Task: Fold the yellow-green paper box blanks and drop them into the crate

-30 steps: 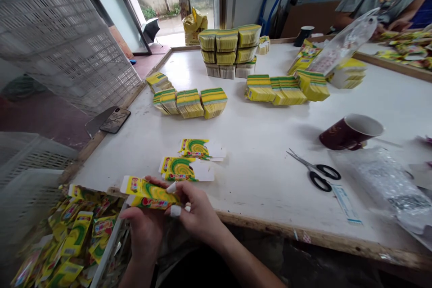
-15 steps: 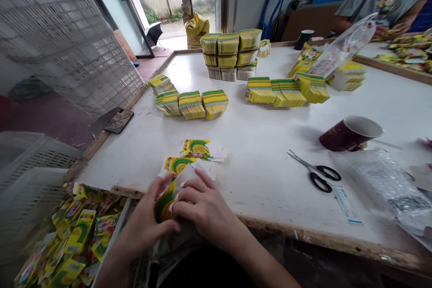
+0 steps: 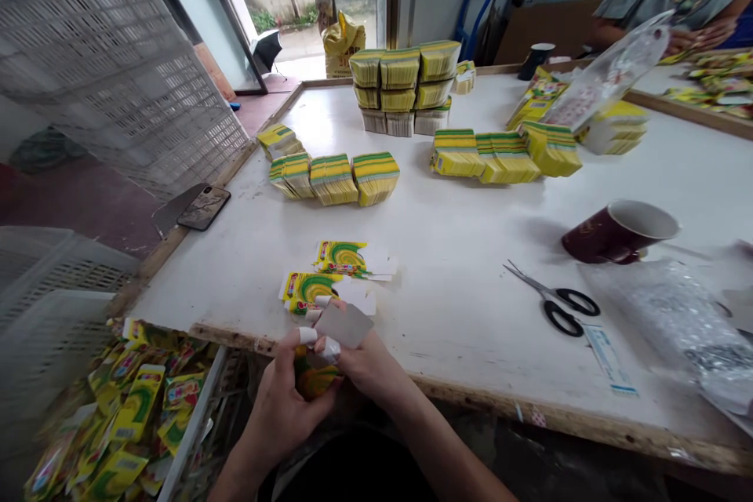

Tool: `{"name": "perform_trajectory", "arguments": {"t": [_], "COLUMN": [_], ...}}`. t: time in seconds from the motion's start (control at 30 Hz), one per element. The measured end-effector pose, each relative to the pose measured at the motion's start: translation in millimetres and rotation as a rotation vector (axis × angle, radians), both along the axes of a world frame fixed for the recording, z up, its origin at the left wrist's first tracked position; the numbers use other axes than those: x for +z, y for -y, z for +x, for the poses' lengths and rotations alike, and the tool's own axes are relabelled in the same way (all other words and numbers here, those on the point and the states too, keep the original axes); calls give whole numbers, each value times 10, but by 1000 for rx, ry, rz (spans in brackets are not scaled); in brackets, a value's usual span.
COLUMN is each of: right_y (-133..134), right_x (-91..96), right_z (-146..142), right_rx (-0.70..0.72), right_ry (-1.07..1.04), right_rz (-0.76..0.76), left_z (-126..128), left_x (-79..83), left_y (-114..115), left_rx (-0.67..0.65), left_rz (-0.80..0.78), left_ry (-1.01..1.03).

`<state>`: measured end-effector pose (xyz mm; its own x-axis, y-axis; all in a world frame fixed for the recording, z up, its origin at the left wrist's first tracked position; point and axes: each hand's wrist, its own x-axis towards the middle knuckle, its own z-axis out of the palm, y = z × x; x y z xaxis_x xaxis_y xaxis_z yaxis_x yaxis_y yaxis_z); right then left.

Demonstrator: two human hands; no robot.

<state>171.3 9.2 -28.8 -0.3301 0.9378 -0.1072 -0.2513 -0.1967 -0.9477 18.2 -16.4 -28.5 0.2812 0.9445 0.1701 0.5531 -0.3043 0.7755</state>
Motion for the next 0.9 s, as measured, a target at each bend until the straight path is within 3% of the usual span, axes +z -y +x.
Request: {"name": "perform_trajectory", "arguments": {"t": [0.1,0.2,0.27,0.37,0.57,0.77,0.9], "right_y": [45,85,85,59,-7,-73,-41], "right_x": [11,-8,-48,-122,-90,75,-18], "right_z": [3,0,13,62,194,390,289], "right_rx": [45,104,41,-39,260,384,280], "right_ry": [132,321,389,488,723,606,428], "right_rz": [229,511,594,623,645,588,489], "left_z": [-38,-35,-21,-45,-235,-263,-214], "left_x": [9,-77,-150,-213,-63,218,199], "left_y": [-65,-107,-102,-62,-56,-97,-96], "left_rx": [-6,43,127,202,108,-134,-40], "left_rz": [-83,-10,41,4,-121,-320,-315], "left_ry": [21,1,-55,-135,-199,-106,-34]}}
